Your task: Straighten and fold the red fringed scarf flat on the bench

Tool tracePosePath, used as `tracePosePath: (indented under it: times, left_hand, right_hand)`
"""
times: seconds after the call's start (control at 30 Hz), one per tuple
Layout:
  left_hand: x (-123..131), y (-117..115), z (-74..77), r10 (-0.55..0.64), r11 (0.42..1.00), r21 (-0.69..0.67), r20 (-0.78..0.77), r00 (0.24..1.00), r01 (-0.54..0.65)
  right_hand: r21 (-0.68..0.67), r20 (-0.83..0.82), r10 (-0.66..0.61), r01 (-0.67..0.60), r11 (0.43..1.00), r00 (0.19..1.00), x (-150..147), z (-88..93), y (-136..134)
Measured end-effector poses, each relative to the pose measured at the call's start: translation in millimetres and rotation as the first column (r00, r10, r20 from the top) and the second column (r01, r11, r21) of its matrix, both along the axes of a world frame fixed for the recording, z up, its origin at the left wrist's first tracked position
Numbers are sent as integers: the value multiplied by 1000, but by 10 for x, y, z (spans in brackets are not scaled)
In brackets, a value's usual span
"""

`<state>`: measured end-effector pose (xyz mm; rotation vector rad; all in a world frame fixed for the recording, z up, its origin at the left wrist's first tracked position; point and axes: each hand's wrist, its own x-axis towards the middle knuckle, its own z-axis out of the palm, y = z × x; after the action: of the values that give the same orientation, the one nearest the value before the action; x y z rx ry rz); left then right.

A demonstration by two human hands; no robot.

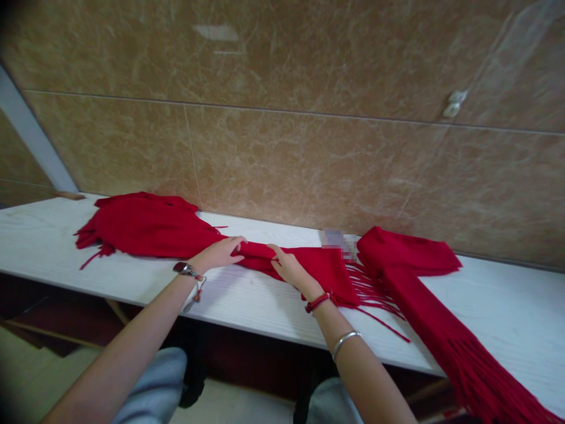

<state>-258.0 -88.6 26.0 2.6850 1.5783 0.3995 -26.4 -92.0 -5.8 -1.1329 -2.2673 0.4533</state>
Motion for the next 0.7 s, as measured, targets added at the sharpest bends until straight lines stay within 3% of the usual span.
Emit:
tracePosePath:
  times: [0.07,0.13,0.3,0.4,0.6,0.7]
  left_hand:
    - [85,-18,-12,-106,993,-47,23,994,107]
    - [174,-44,-30,-137,990,-43,11,991,137]
    - [406,-96,-108,-108,986,113,-118,987,121]
    - [489,-112,-131,-99,984,130,-169,981,122]
    - [405,-126,-59,-30,971,233,-124,992,59]
    - [305,-135,-8,-61,962,257,-119,991,90]
  right_hand:
    - [-27,-30,-21,20,999,999,7,-38,31]
    - [-60,-69,-32,27,998,997,14,-76,61]
    - [-136,-196,-27,0,991,980,33,-149,112]
    - [-170,-239,-19,-23,985,971,32,-141,86]
    - [-188,-237,-19,-26,982,971,44,-95,25]
    - [-243,-280,-35,-35,969,959,54,-134,70]
